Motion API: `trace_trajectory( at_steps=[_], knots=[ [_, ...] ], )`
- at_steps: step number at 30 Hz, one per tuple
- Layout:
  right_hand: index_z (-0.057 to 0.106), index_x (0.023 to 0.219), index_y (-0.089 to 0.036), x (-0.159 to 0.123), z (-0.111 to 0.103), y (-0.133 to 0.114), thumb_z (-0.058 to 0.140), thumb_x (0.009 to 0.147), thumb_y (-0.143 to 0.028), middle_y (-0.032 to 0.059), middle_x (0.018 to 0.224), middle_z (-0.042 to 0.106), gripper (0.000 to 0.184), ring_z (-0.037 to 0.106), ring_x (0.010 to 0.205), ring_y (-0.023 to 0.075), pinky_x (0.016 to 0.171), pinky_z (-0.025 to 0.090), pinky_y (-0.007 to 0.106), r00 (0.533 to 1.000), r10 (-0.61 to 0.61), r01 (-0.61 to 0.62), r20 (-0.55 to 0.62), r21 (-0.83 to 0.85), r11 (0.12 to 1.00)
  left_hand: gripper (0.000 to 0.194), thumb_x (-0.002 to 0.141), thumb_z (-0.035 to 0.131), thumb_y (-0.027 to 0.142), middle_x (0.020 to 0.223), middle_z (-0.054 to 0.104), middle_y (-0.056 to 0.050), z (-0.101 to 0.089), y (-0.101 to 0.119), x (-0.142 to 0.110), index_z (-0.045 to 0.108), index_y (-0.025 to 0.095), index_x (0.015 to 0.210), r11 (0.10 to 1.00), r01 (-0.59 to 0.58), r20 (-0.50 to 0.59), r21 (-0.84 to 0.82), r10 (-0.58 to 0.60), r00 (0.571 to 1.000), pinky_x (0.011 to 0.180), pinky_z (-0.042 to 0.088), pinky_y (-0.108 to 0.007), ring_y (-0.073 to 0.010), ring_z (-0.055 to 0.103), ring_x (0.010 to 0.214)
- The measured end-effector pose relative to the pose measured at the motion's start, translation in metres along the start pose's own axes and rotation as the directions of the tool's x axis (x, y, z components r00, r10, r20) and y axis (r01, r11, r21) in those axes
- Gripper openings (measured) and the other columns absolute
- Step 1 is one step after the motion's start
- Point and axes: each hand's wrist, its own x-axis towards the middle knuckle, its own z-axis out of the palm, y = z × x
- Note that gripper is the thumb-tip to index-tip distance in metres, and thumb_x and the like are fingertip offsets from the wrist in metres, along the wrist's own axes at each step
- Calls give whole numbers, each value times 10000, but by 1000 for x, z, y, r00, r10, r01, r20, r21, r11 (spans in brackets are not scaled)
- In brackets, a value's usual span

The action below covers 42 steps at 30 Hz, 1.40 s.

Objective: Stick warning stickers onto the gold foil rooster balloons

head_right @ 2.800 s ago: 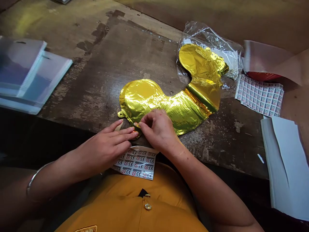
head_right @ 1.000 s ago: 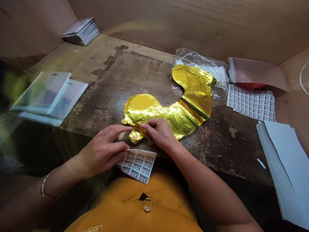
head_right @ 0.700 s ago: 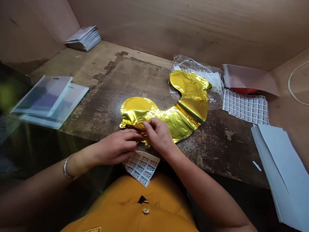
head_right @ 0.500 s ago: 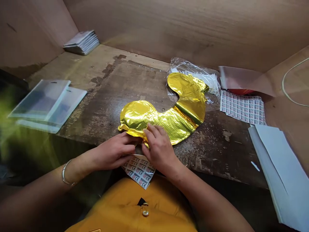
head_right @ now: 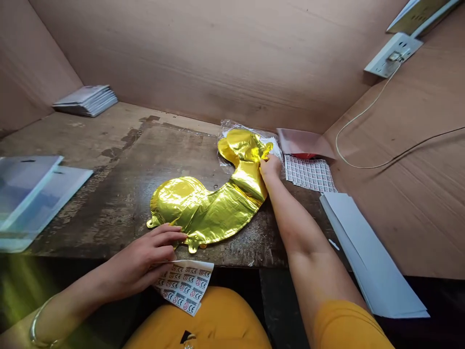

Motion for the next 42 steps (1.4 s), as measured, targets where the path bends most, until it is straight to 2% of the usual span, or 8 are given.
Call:
trace_trajectory(
  at_steps=[10,13,16,21,27,31,34,42],
  knots=[
    [633,1125,-139,-71,-28,-36,539,849,-209,153,1182,617,300,524,1135,277,971,385,417,969,-236,228,-68,-105,968,100,845,551,153,1263,625,-79,-2,-3,3,639,190,813,993,4,-68,-115,-12,998,1096,368,-441,-253,488,1265],
    [659,1072,-174,-162,-46,-54,548,878,-306,94,1023,688,260,606,987,225,882,449,357,711,-637,619,296,166,768,114,854,544,172,1243,636,-96,-7,3,0,657,182,852,975,51,-101,-218,-74,992,1046,412,-419,-245,542,1204],
    [631,1096,-197,-234,-61,-60,604,856,-333,60,968,691,277,622,894,199,771,476,312,507,-653,571,562,348,743,120,849,551,188,1125,686,-86,-14,17,-2,671,175,846,892,209,-77,-400,-260,963,898,495,-333,-222,626,1062],
    [639,806,-190,-256,-56,-51,538,884,-276,-6,701,641,153,562,635,120,590,421,239,583,-447,238,678,384,892,137,772,665,282,843,706,-29,-11,40,-8,703,176,850,533,479,25,-698,-650,759,670,512,-246,-169,658,766],
    [620,749,-181,-243,-52,-38,542,884,-328,-17,642,583,215,516,585,113,542,417,234,503,-377,87,778,388,917,321,695,755,416,726,675,-16,13,44,-16,684,146,854,56,348,182,-936,-769,612,575,503,-222,-120,609,613],
    [643,927,-172,-253,-56,-46,550,883,-269,55,869,669,141,585,835,199,740,479,326,611,-558,485,562,292,824,342,732,724,463,676,647,-11,26,50,-16,673,130,789,59,272,113,-960,-811,574,557,485,-209,-106,576,587],
    [615,1063,-134,-262,-55,-58,554,888,-238,104,1023,673,213,562,987,237,897,447,386,556,-752,709,353,270,651,309,756,709,436,654,632,0,29,55,-15,663,131,756,124,243,35,-962,-827,561,556,477,-201,-99,555,580],
    [636,872,-206,-270,-44,-66,582,874,-218,8,784,681,55,613,744,156,684,462,282,613,-635,498,471,393,773,230,780,697,371,773,689,-33,28,58,-16,698,153,855,319,270,-85,-908,-774,628,628,503,-229,-138,610,682]
  ],
)
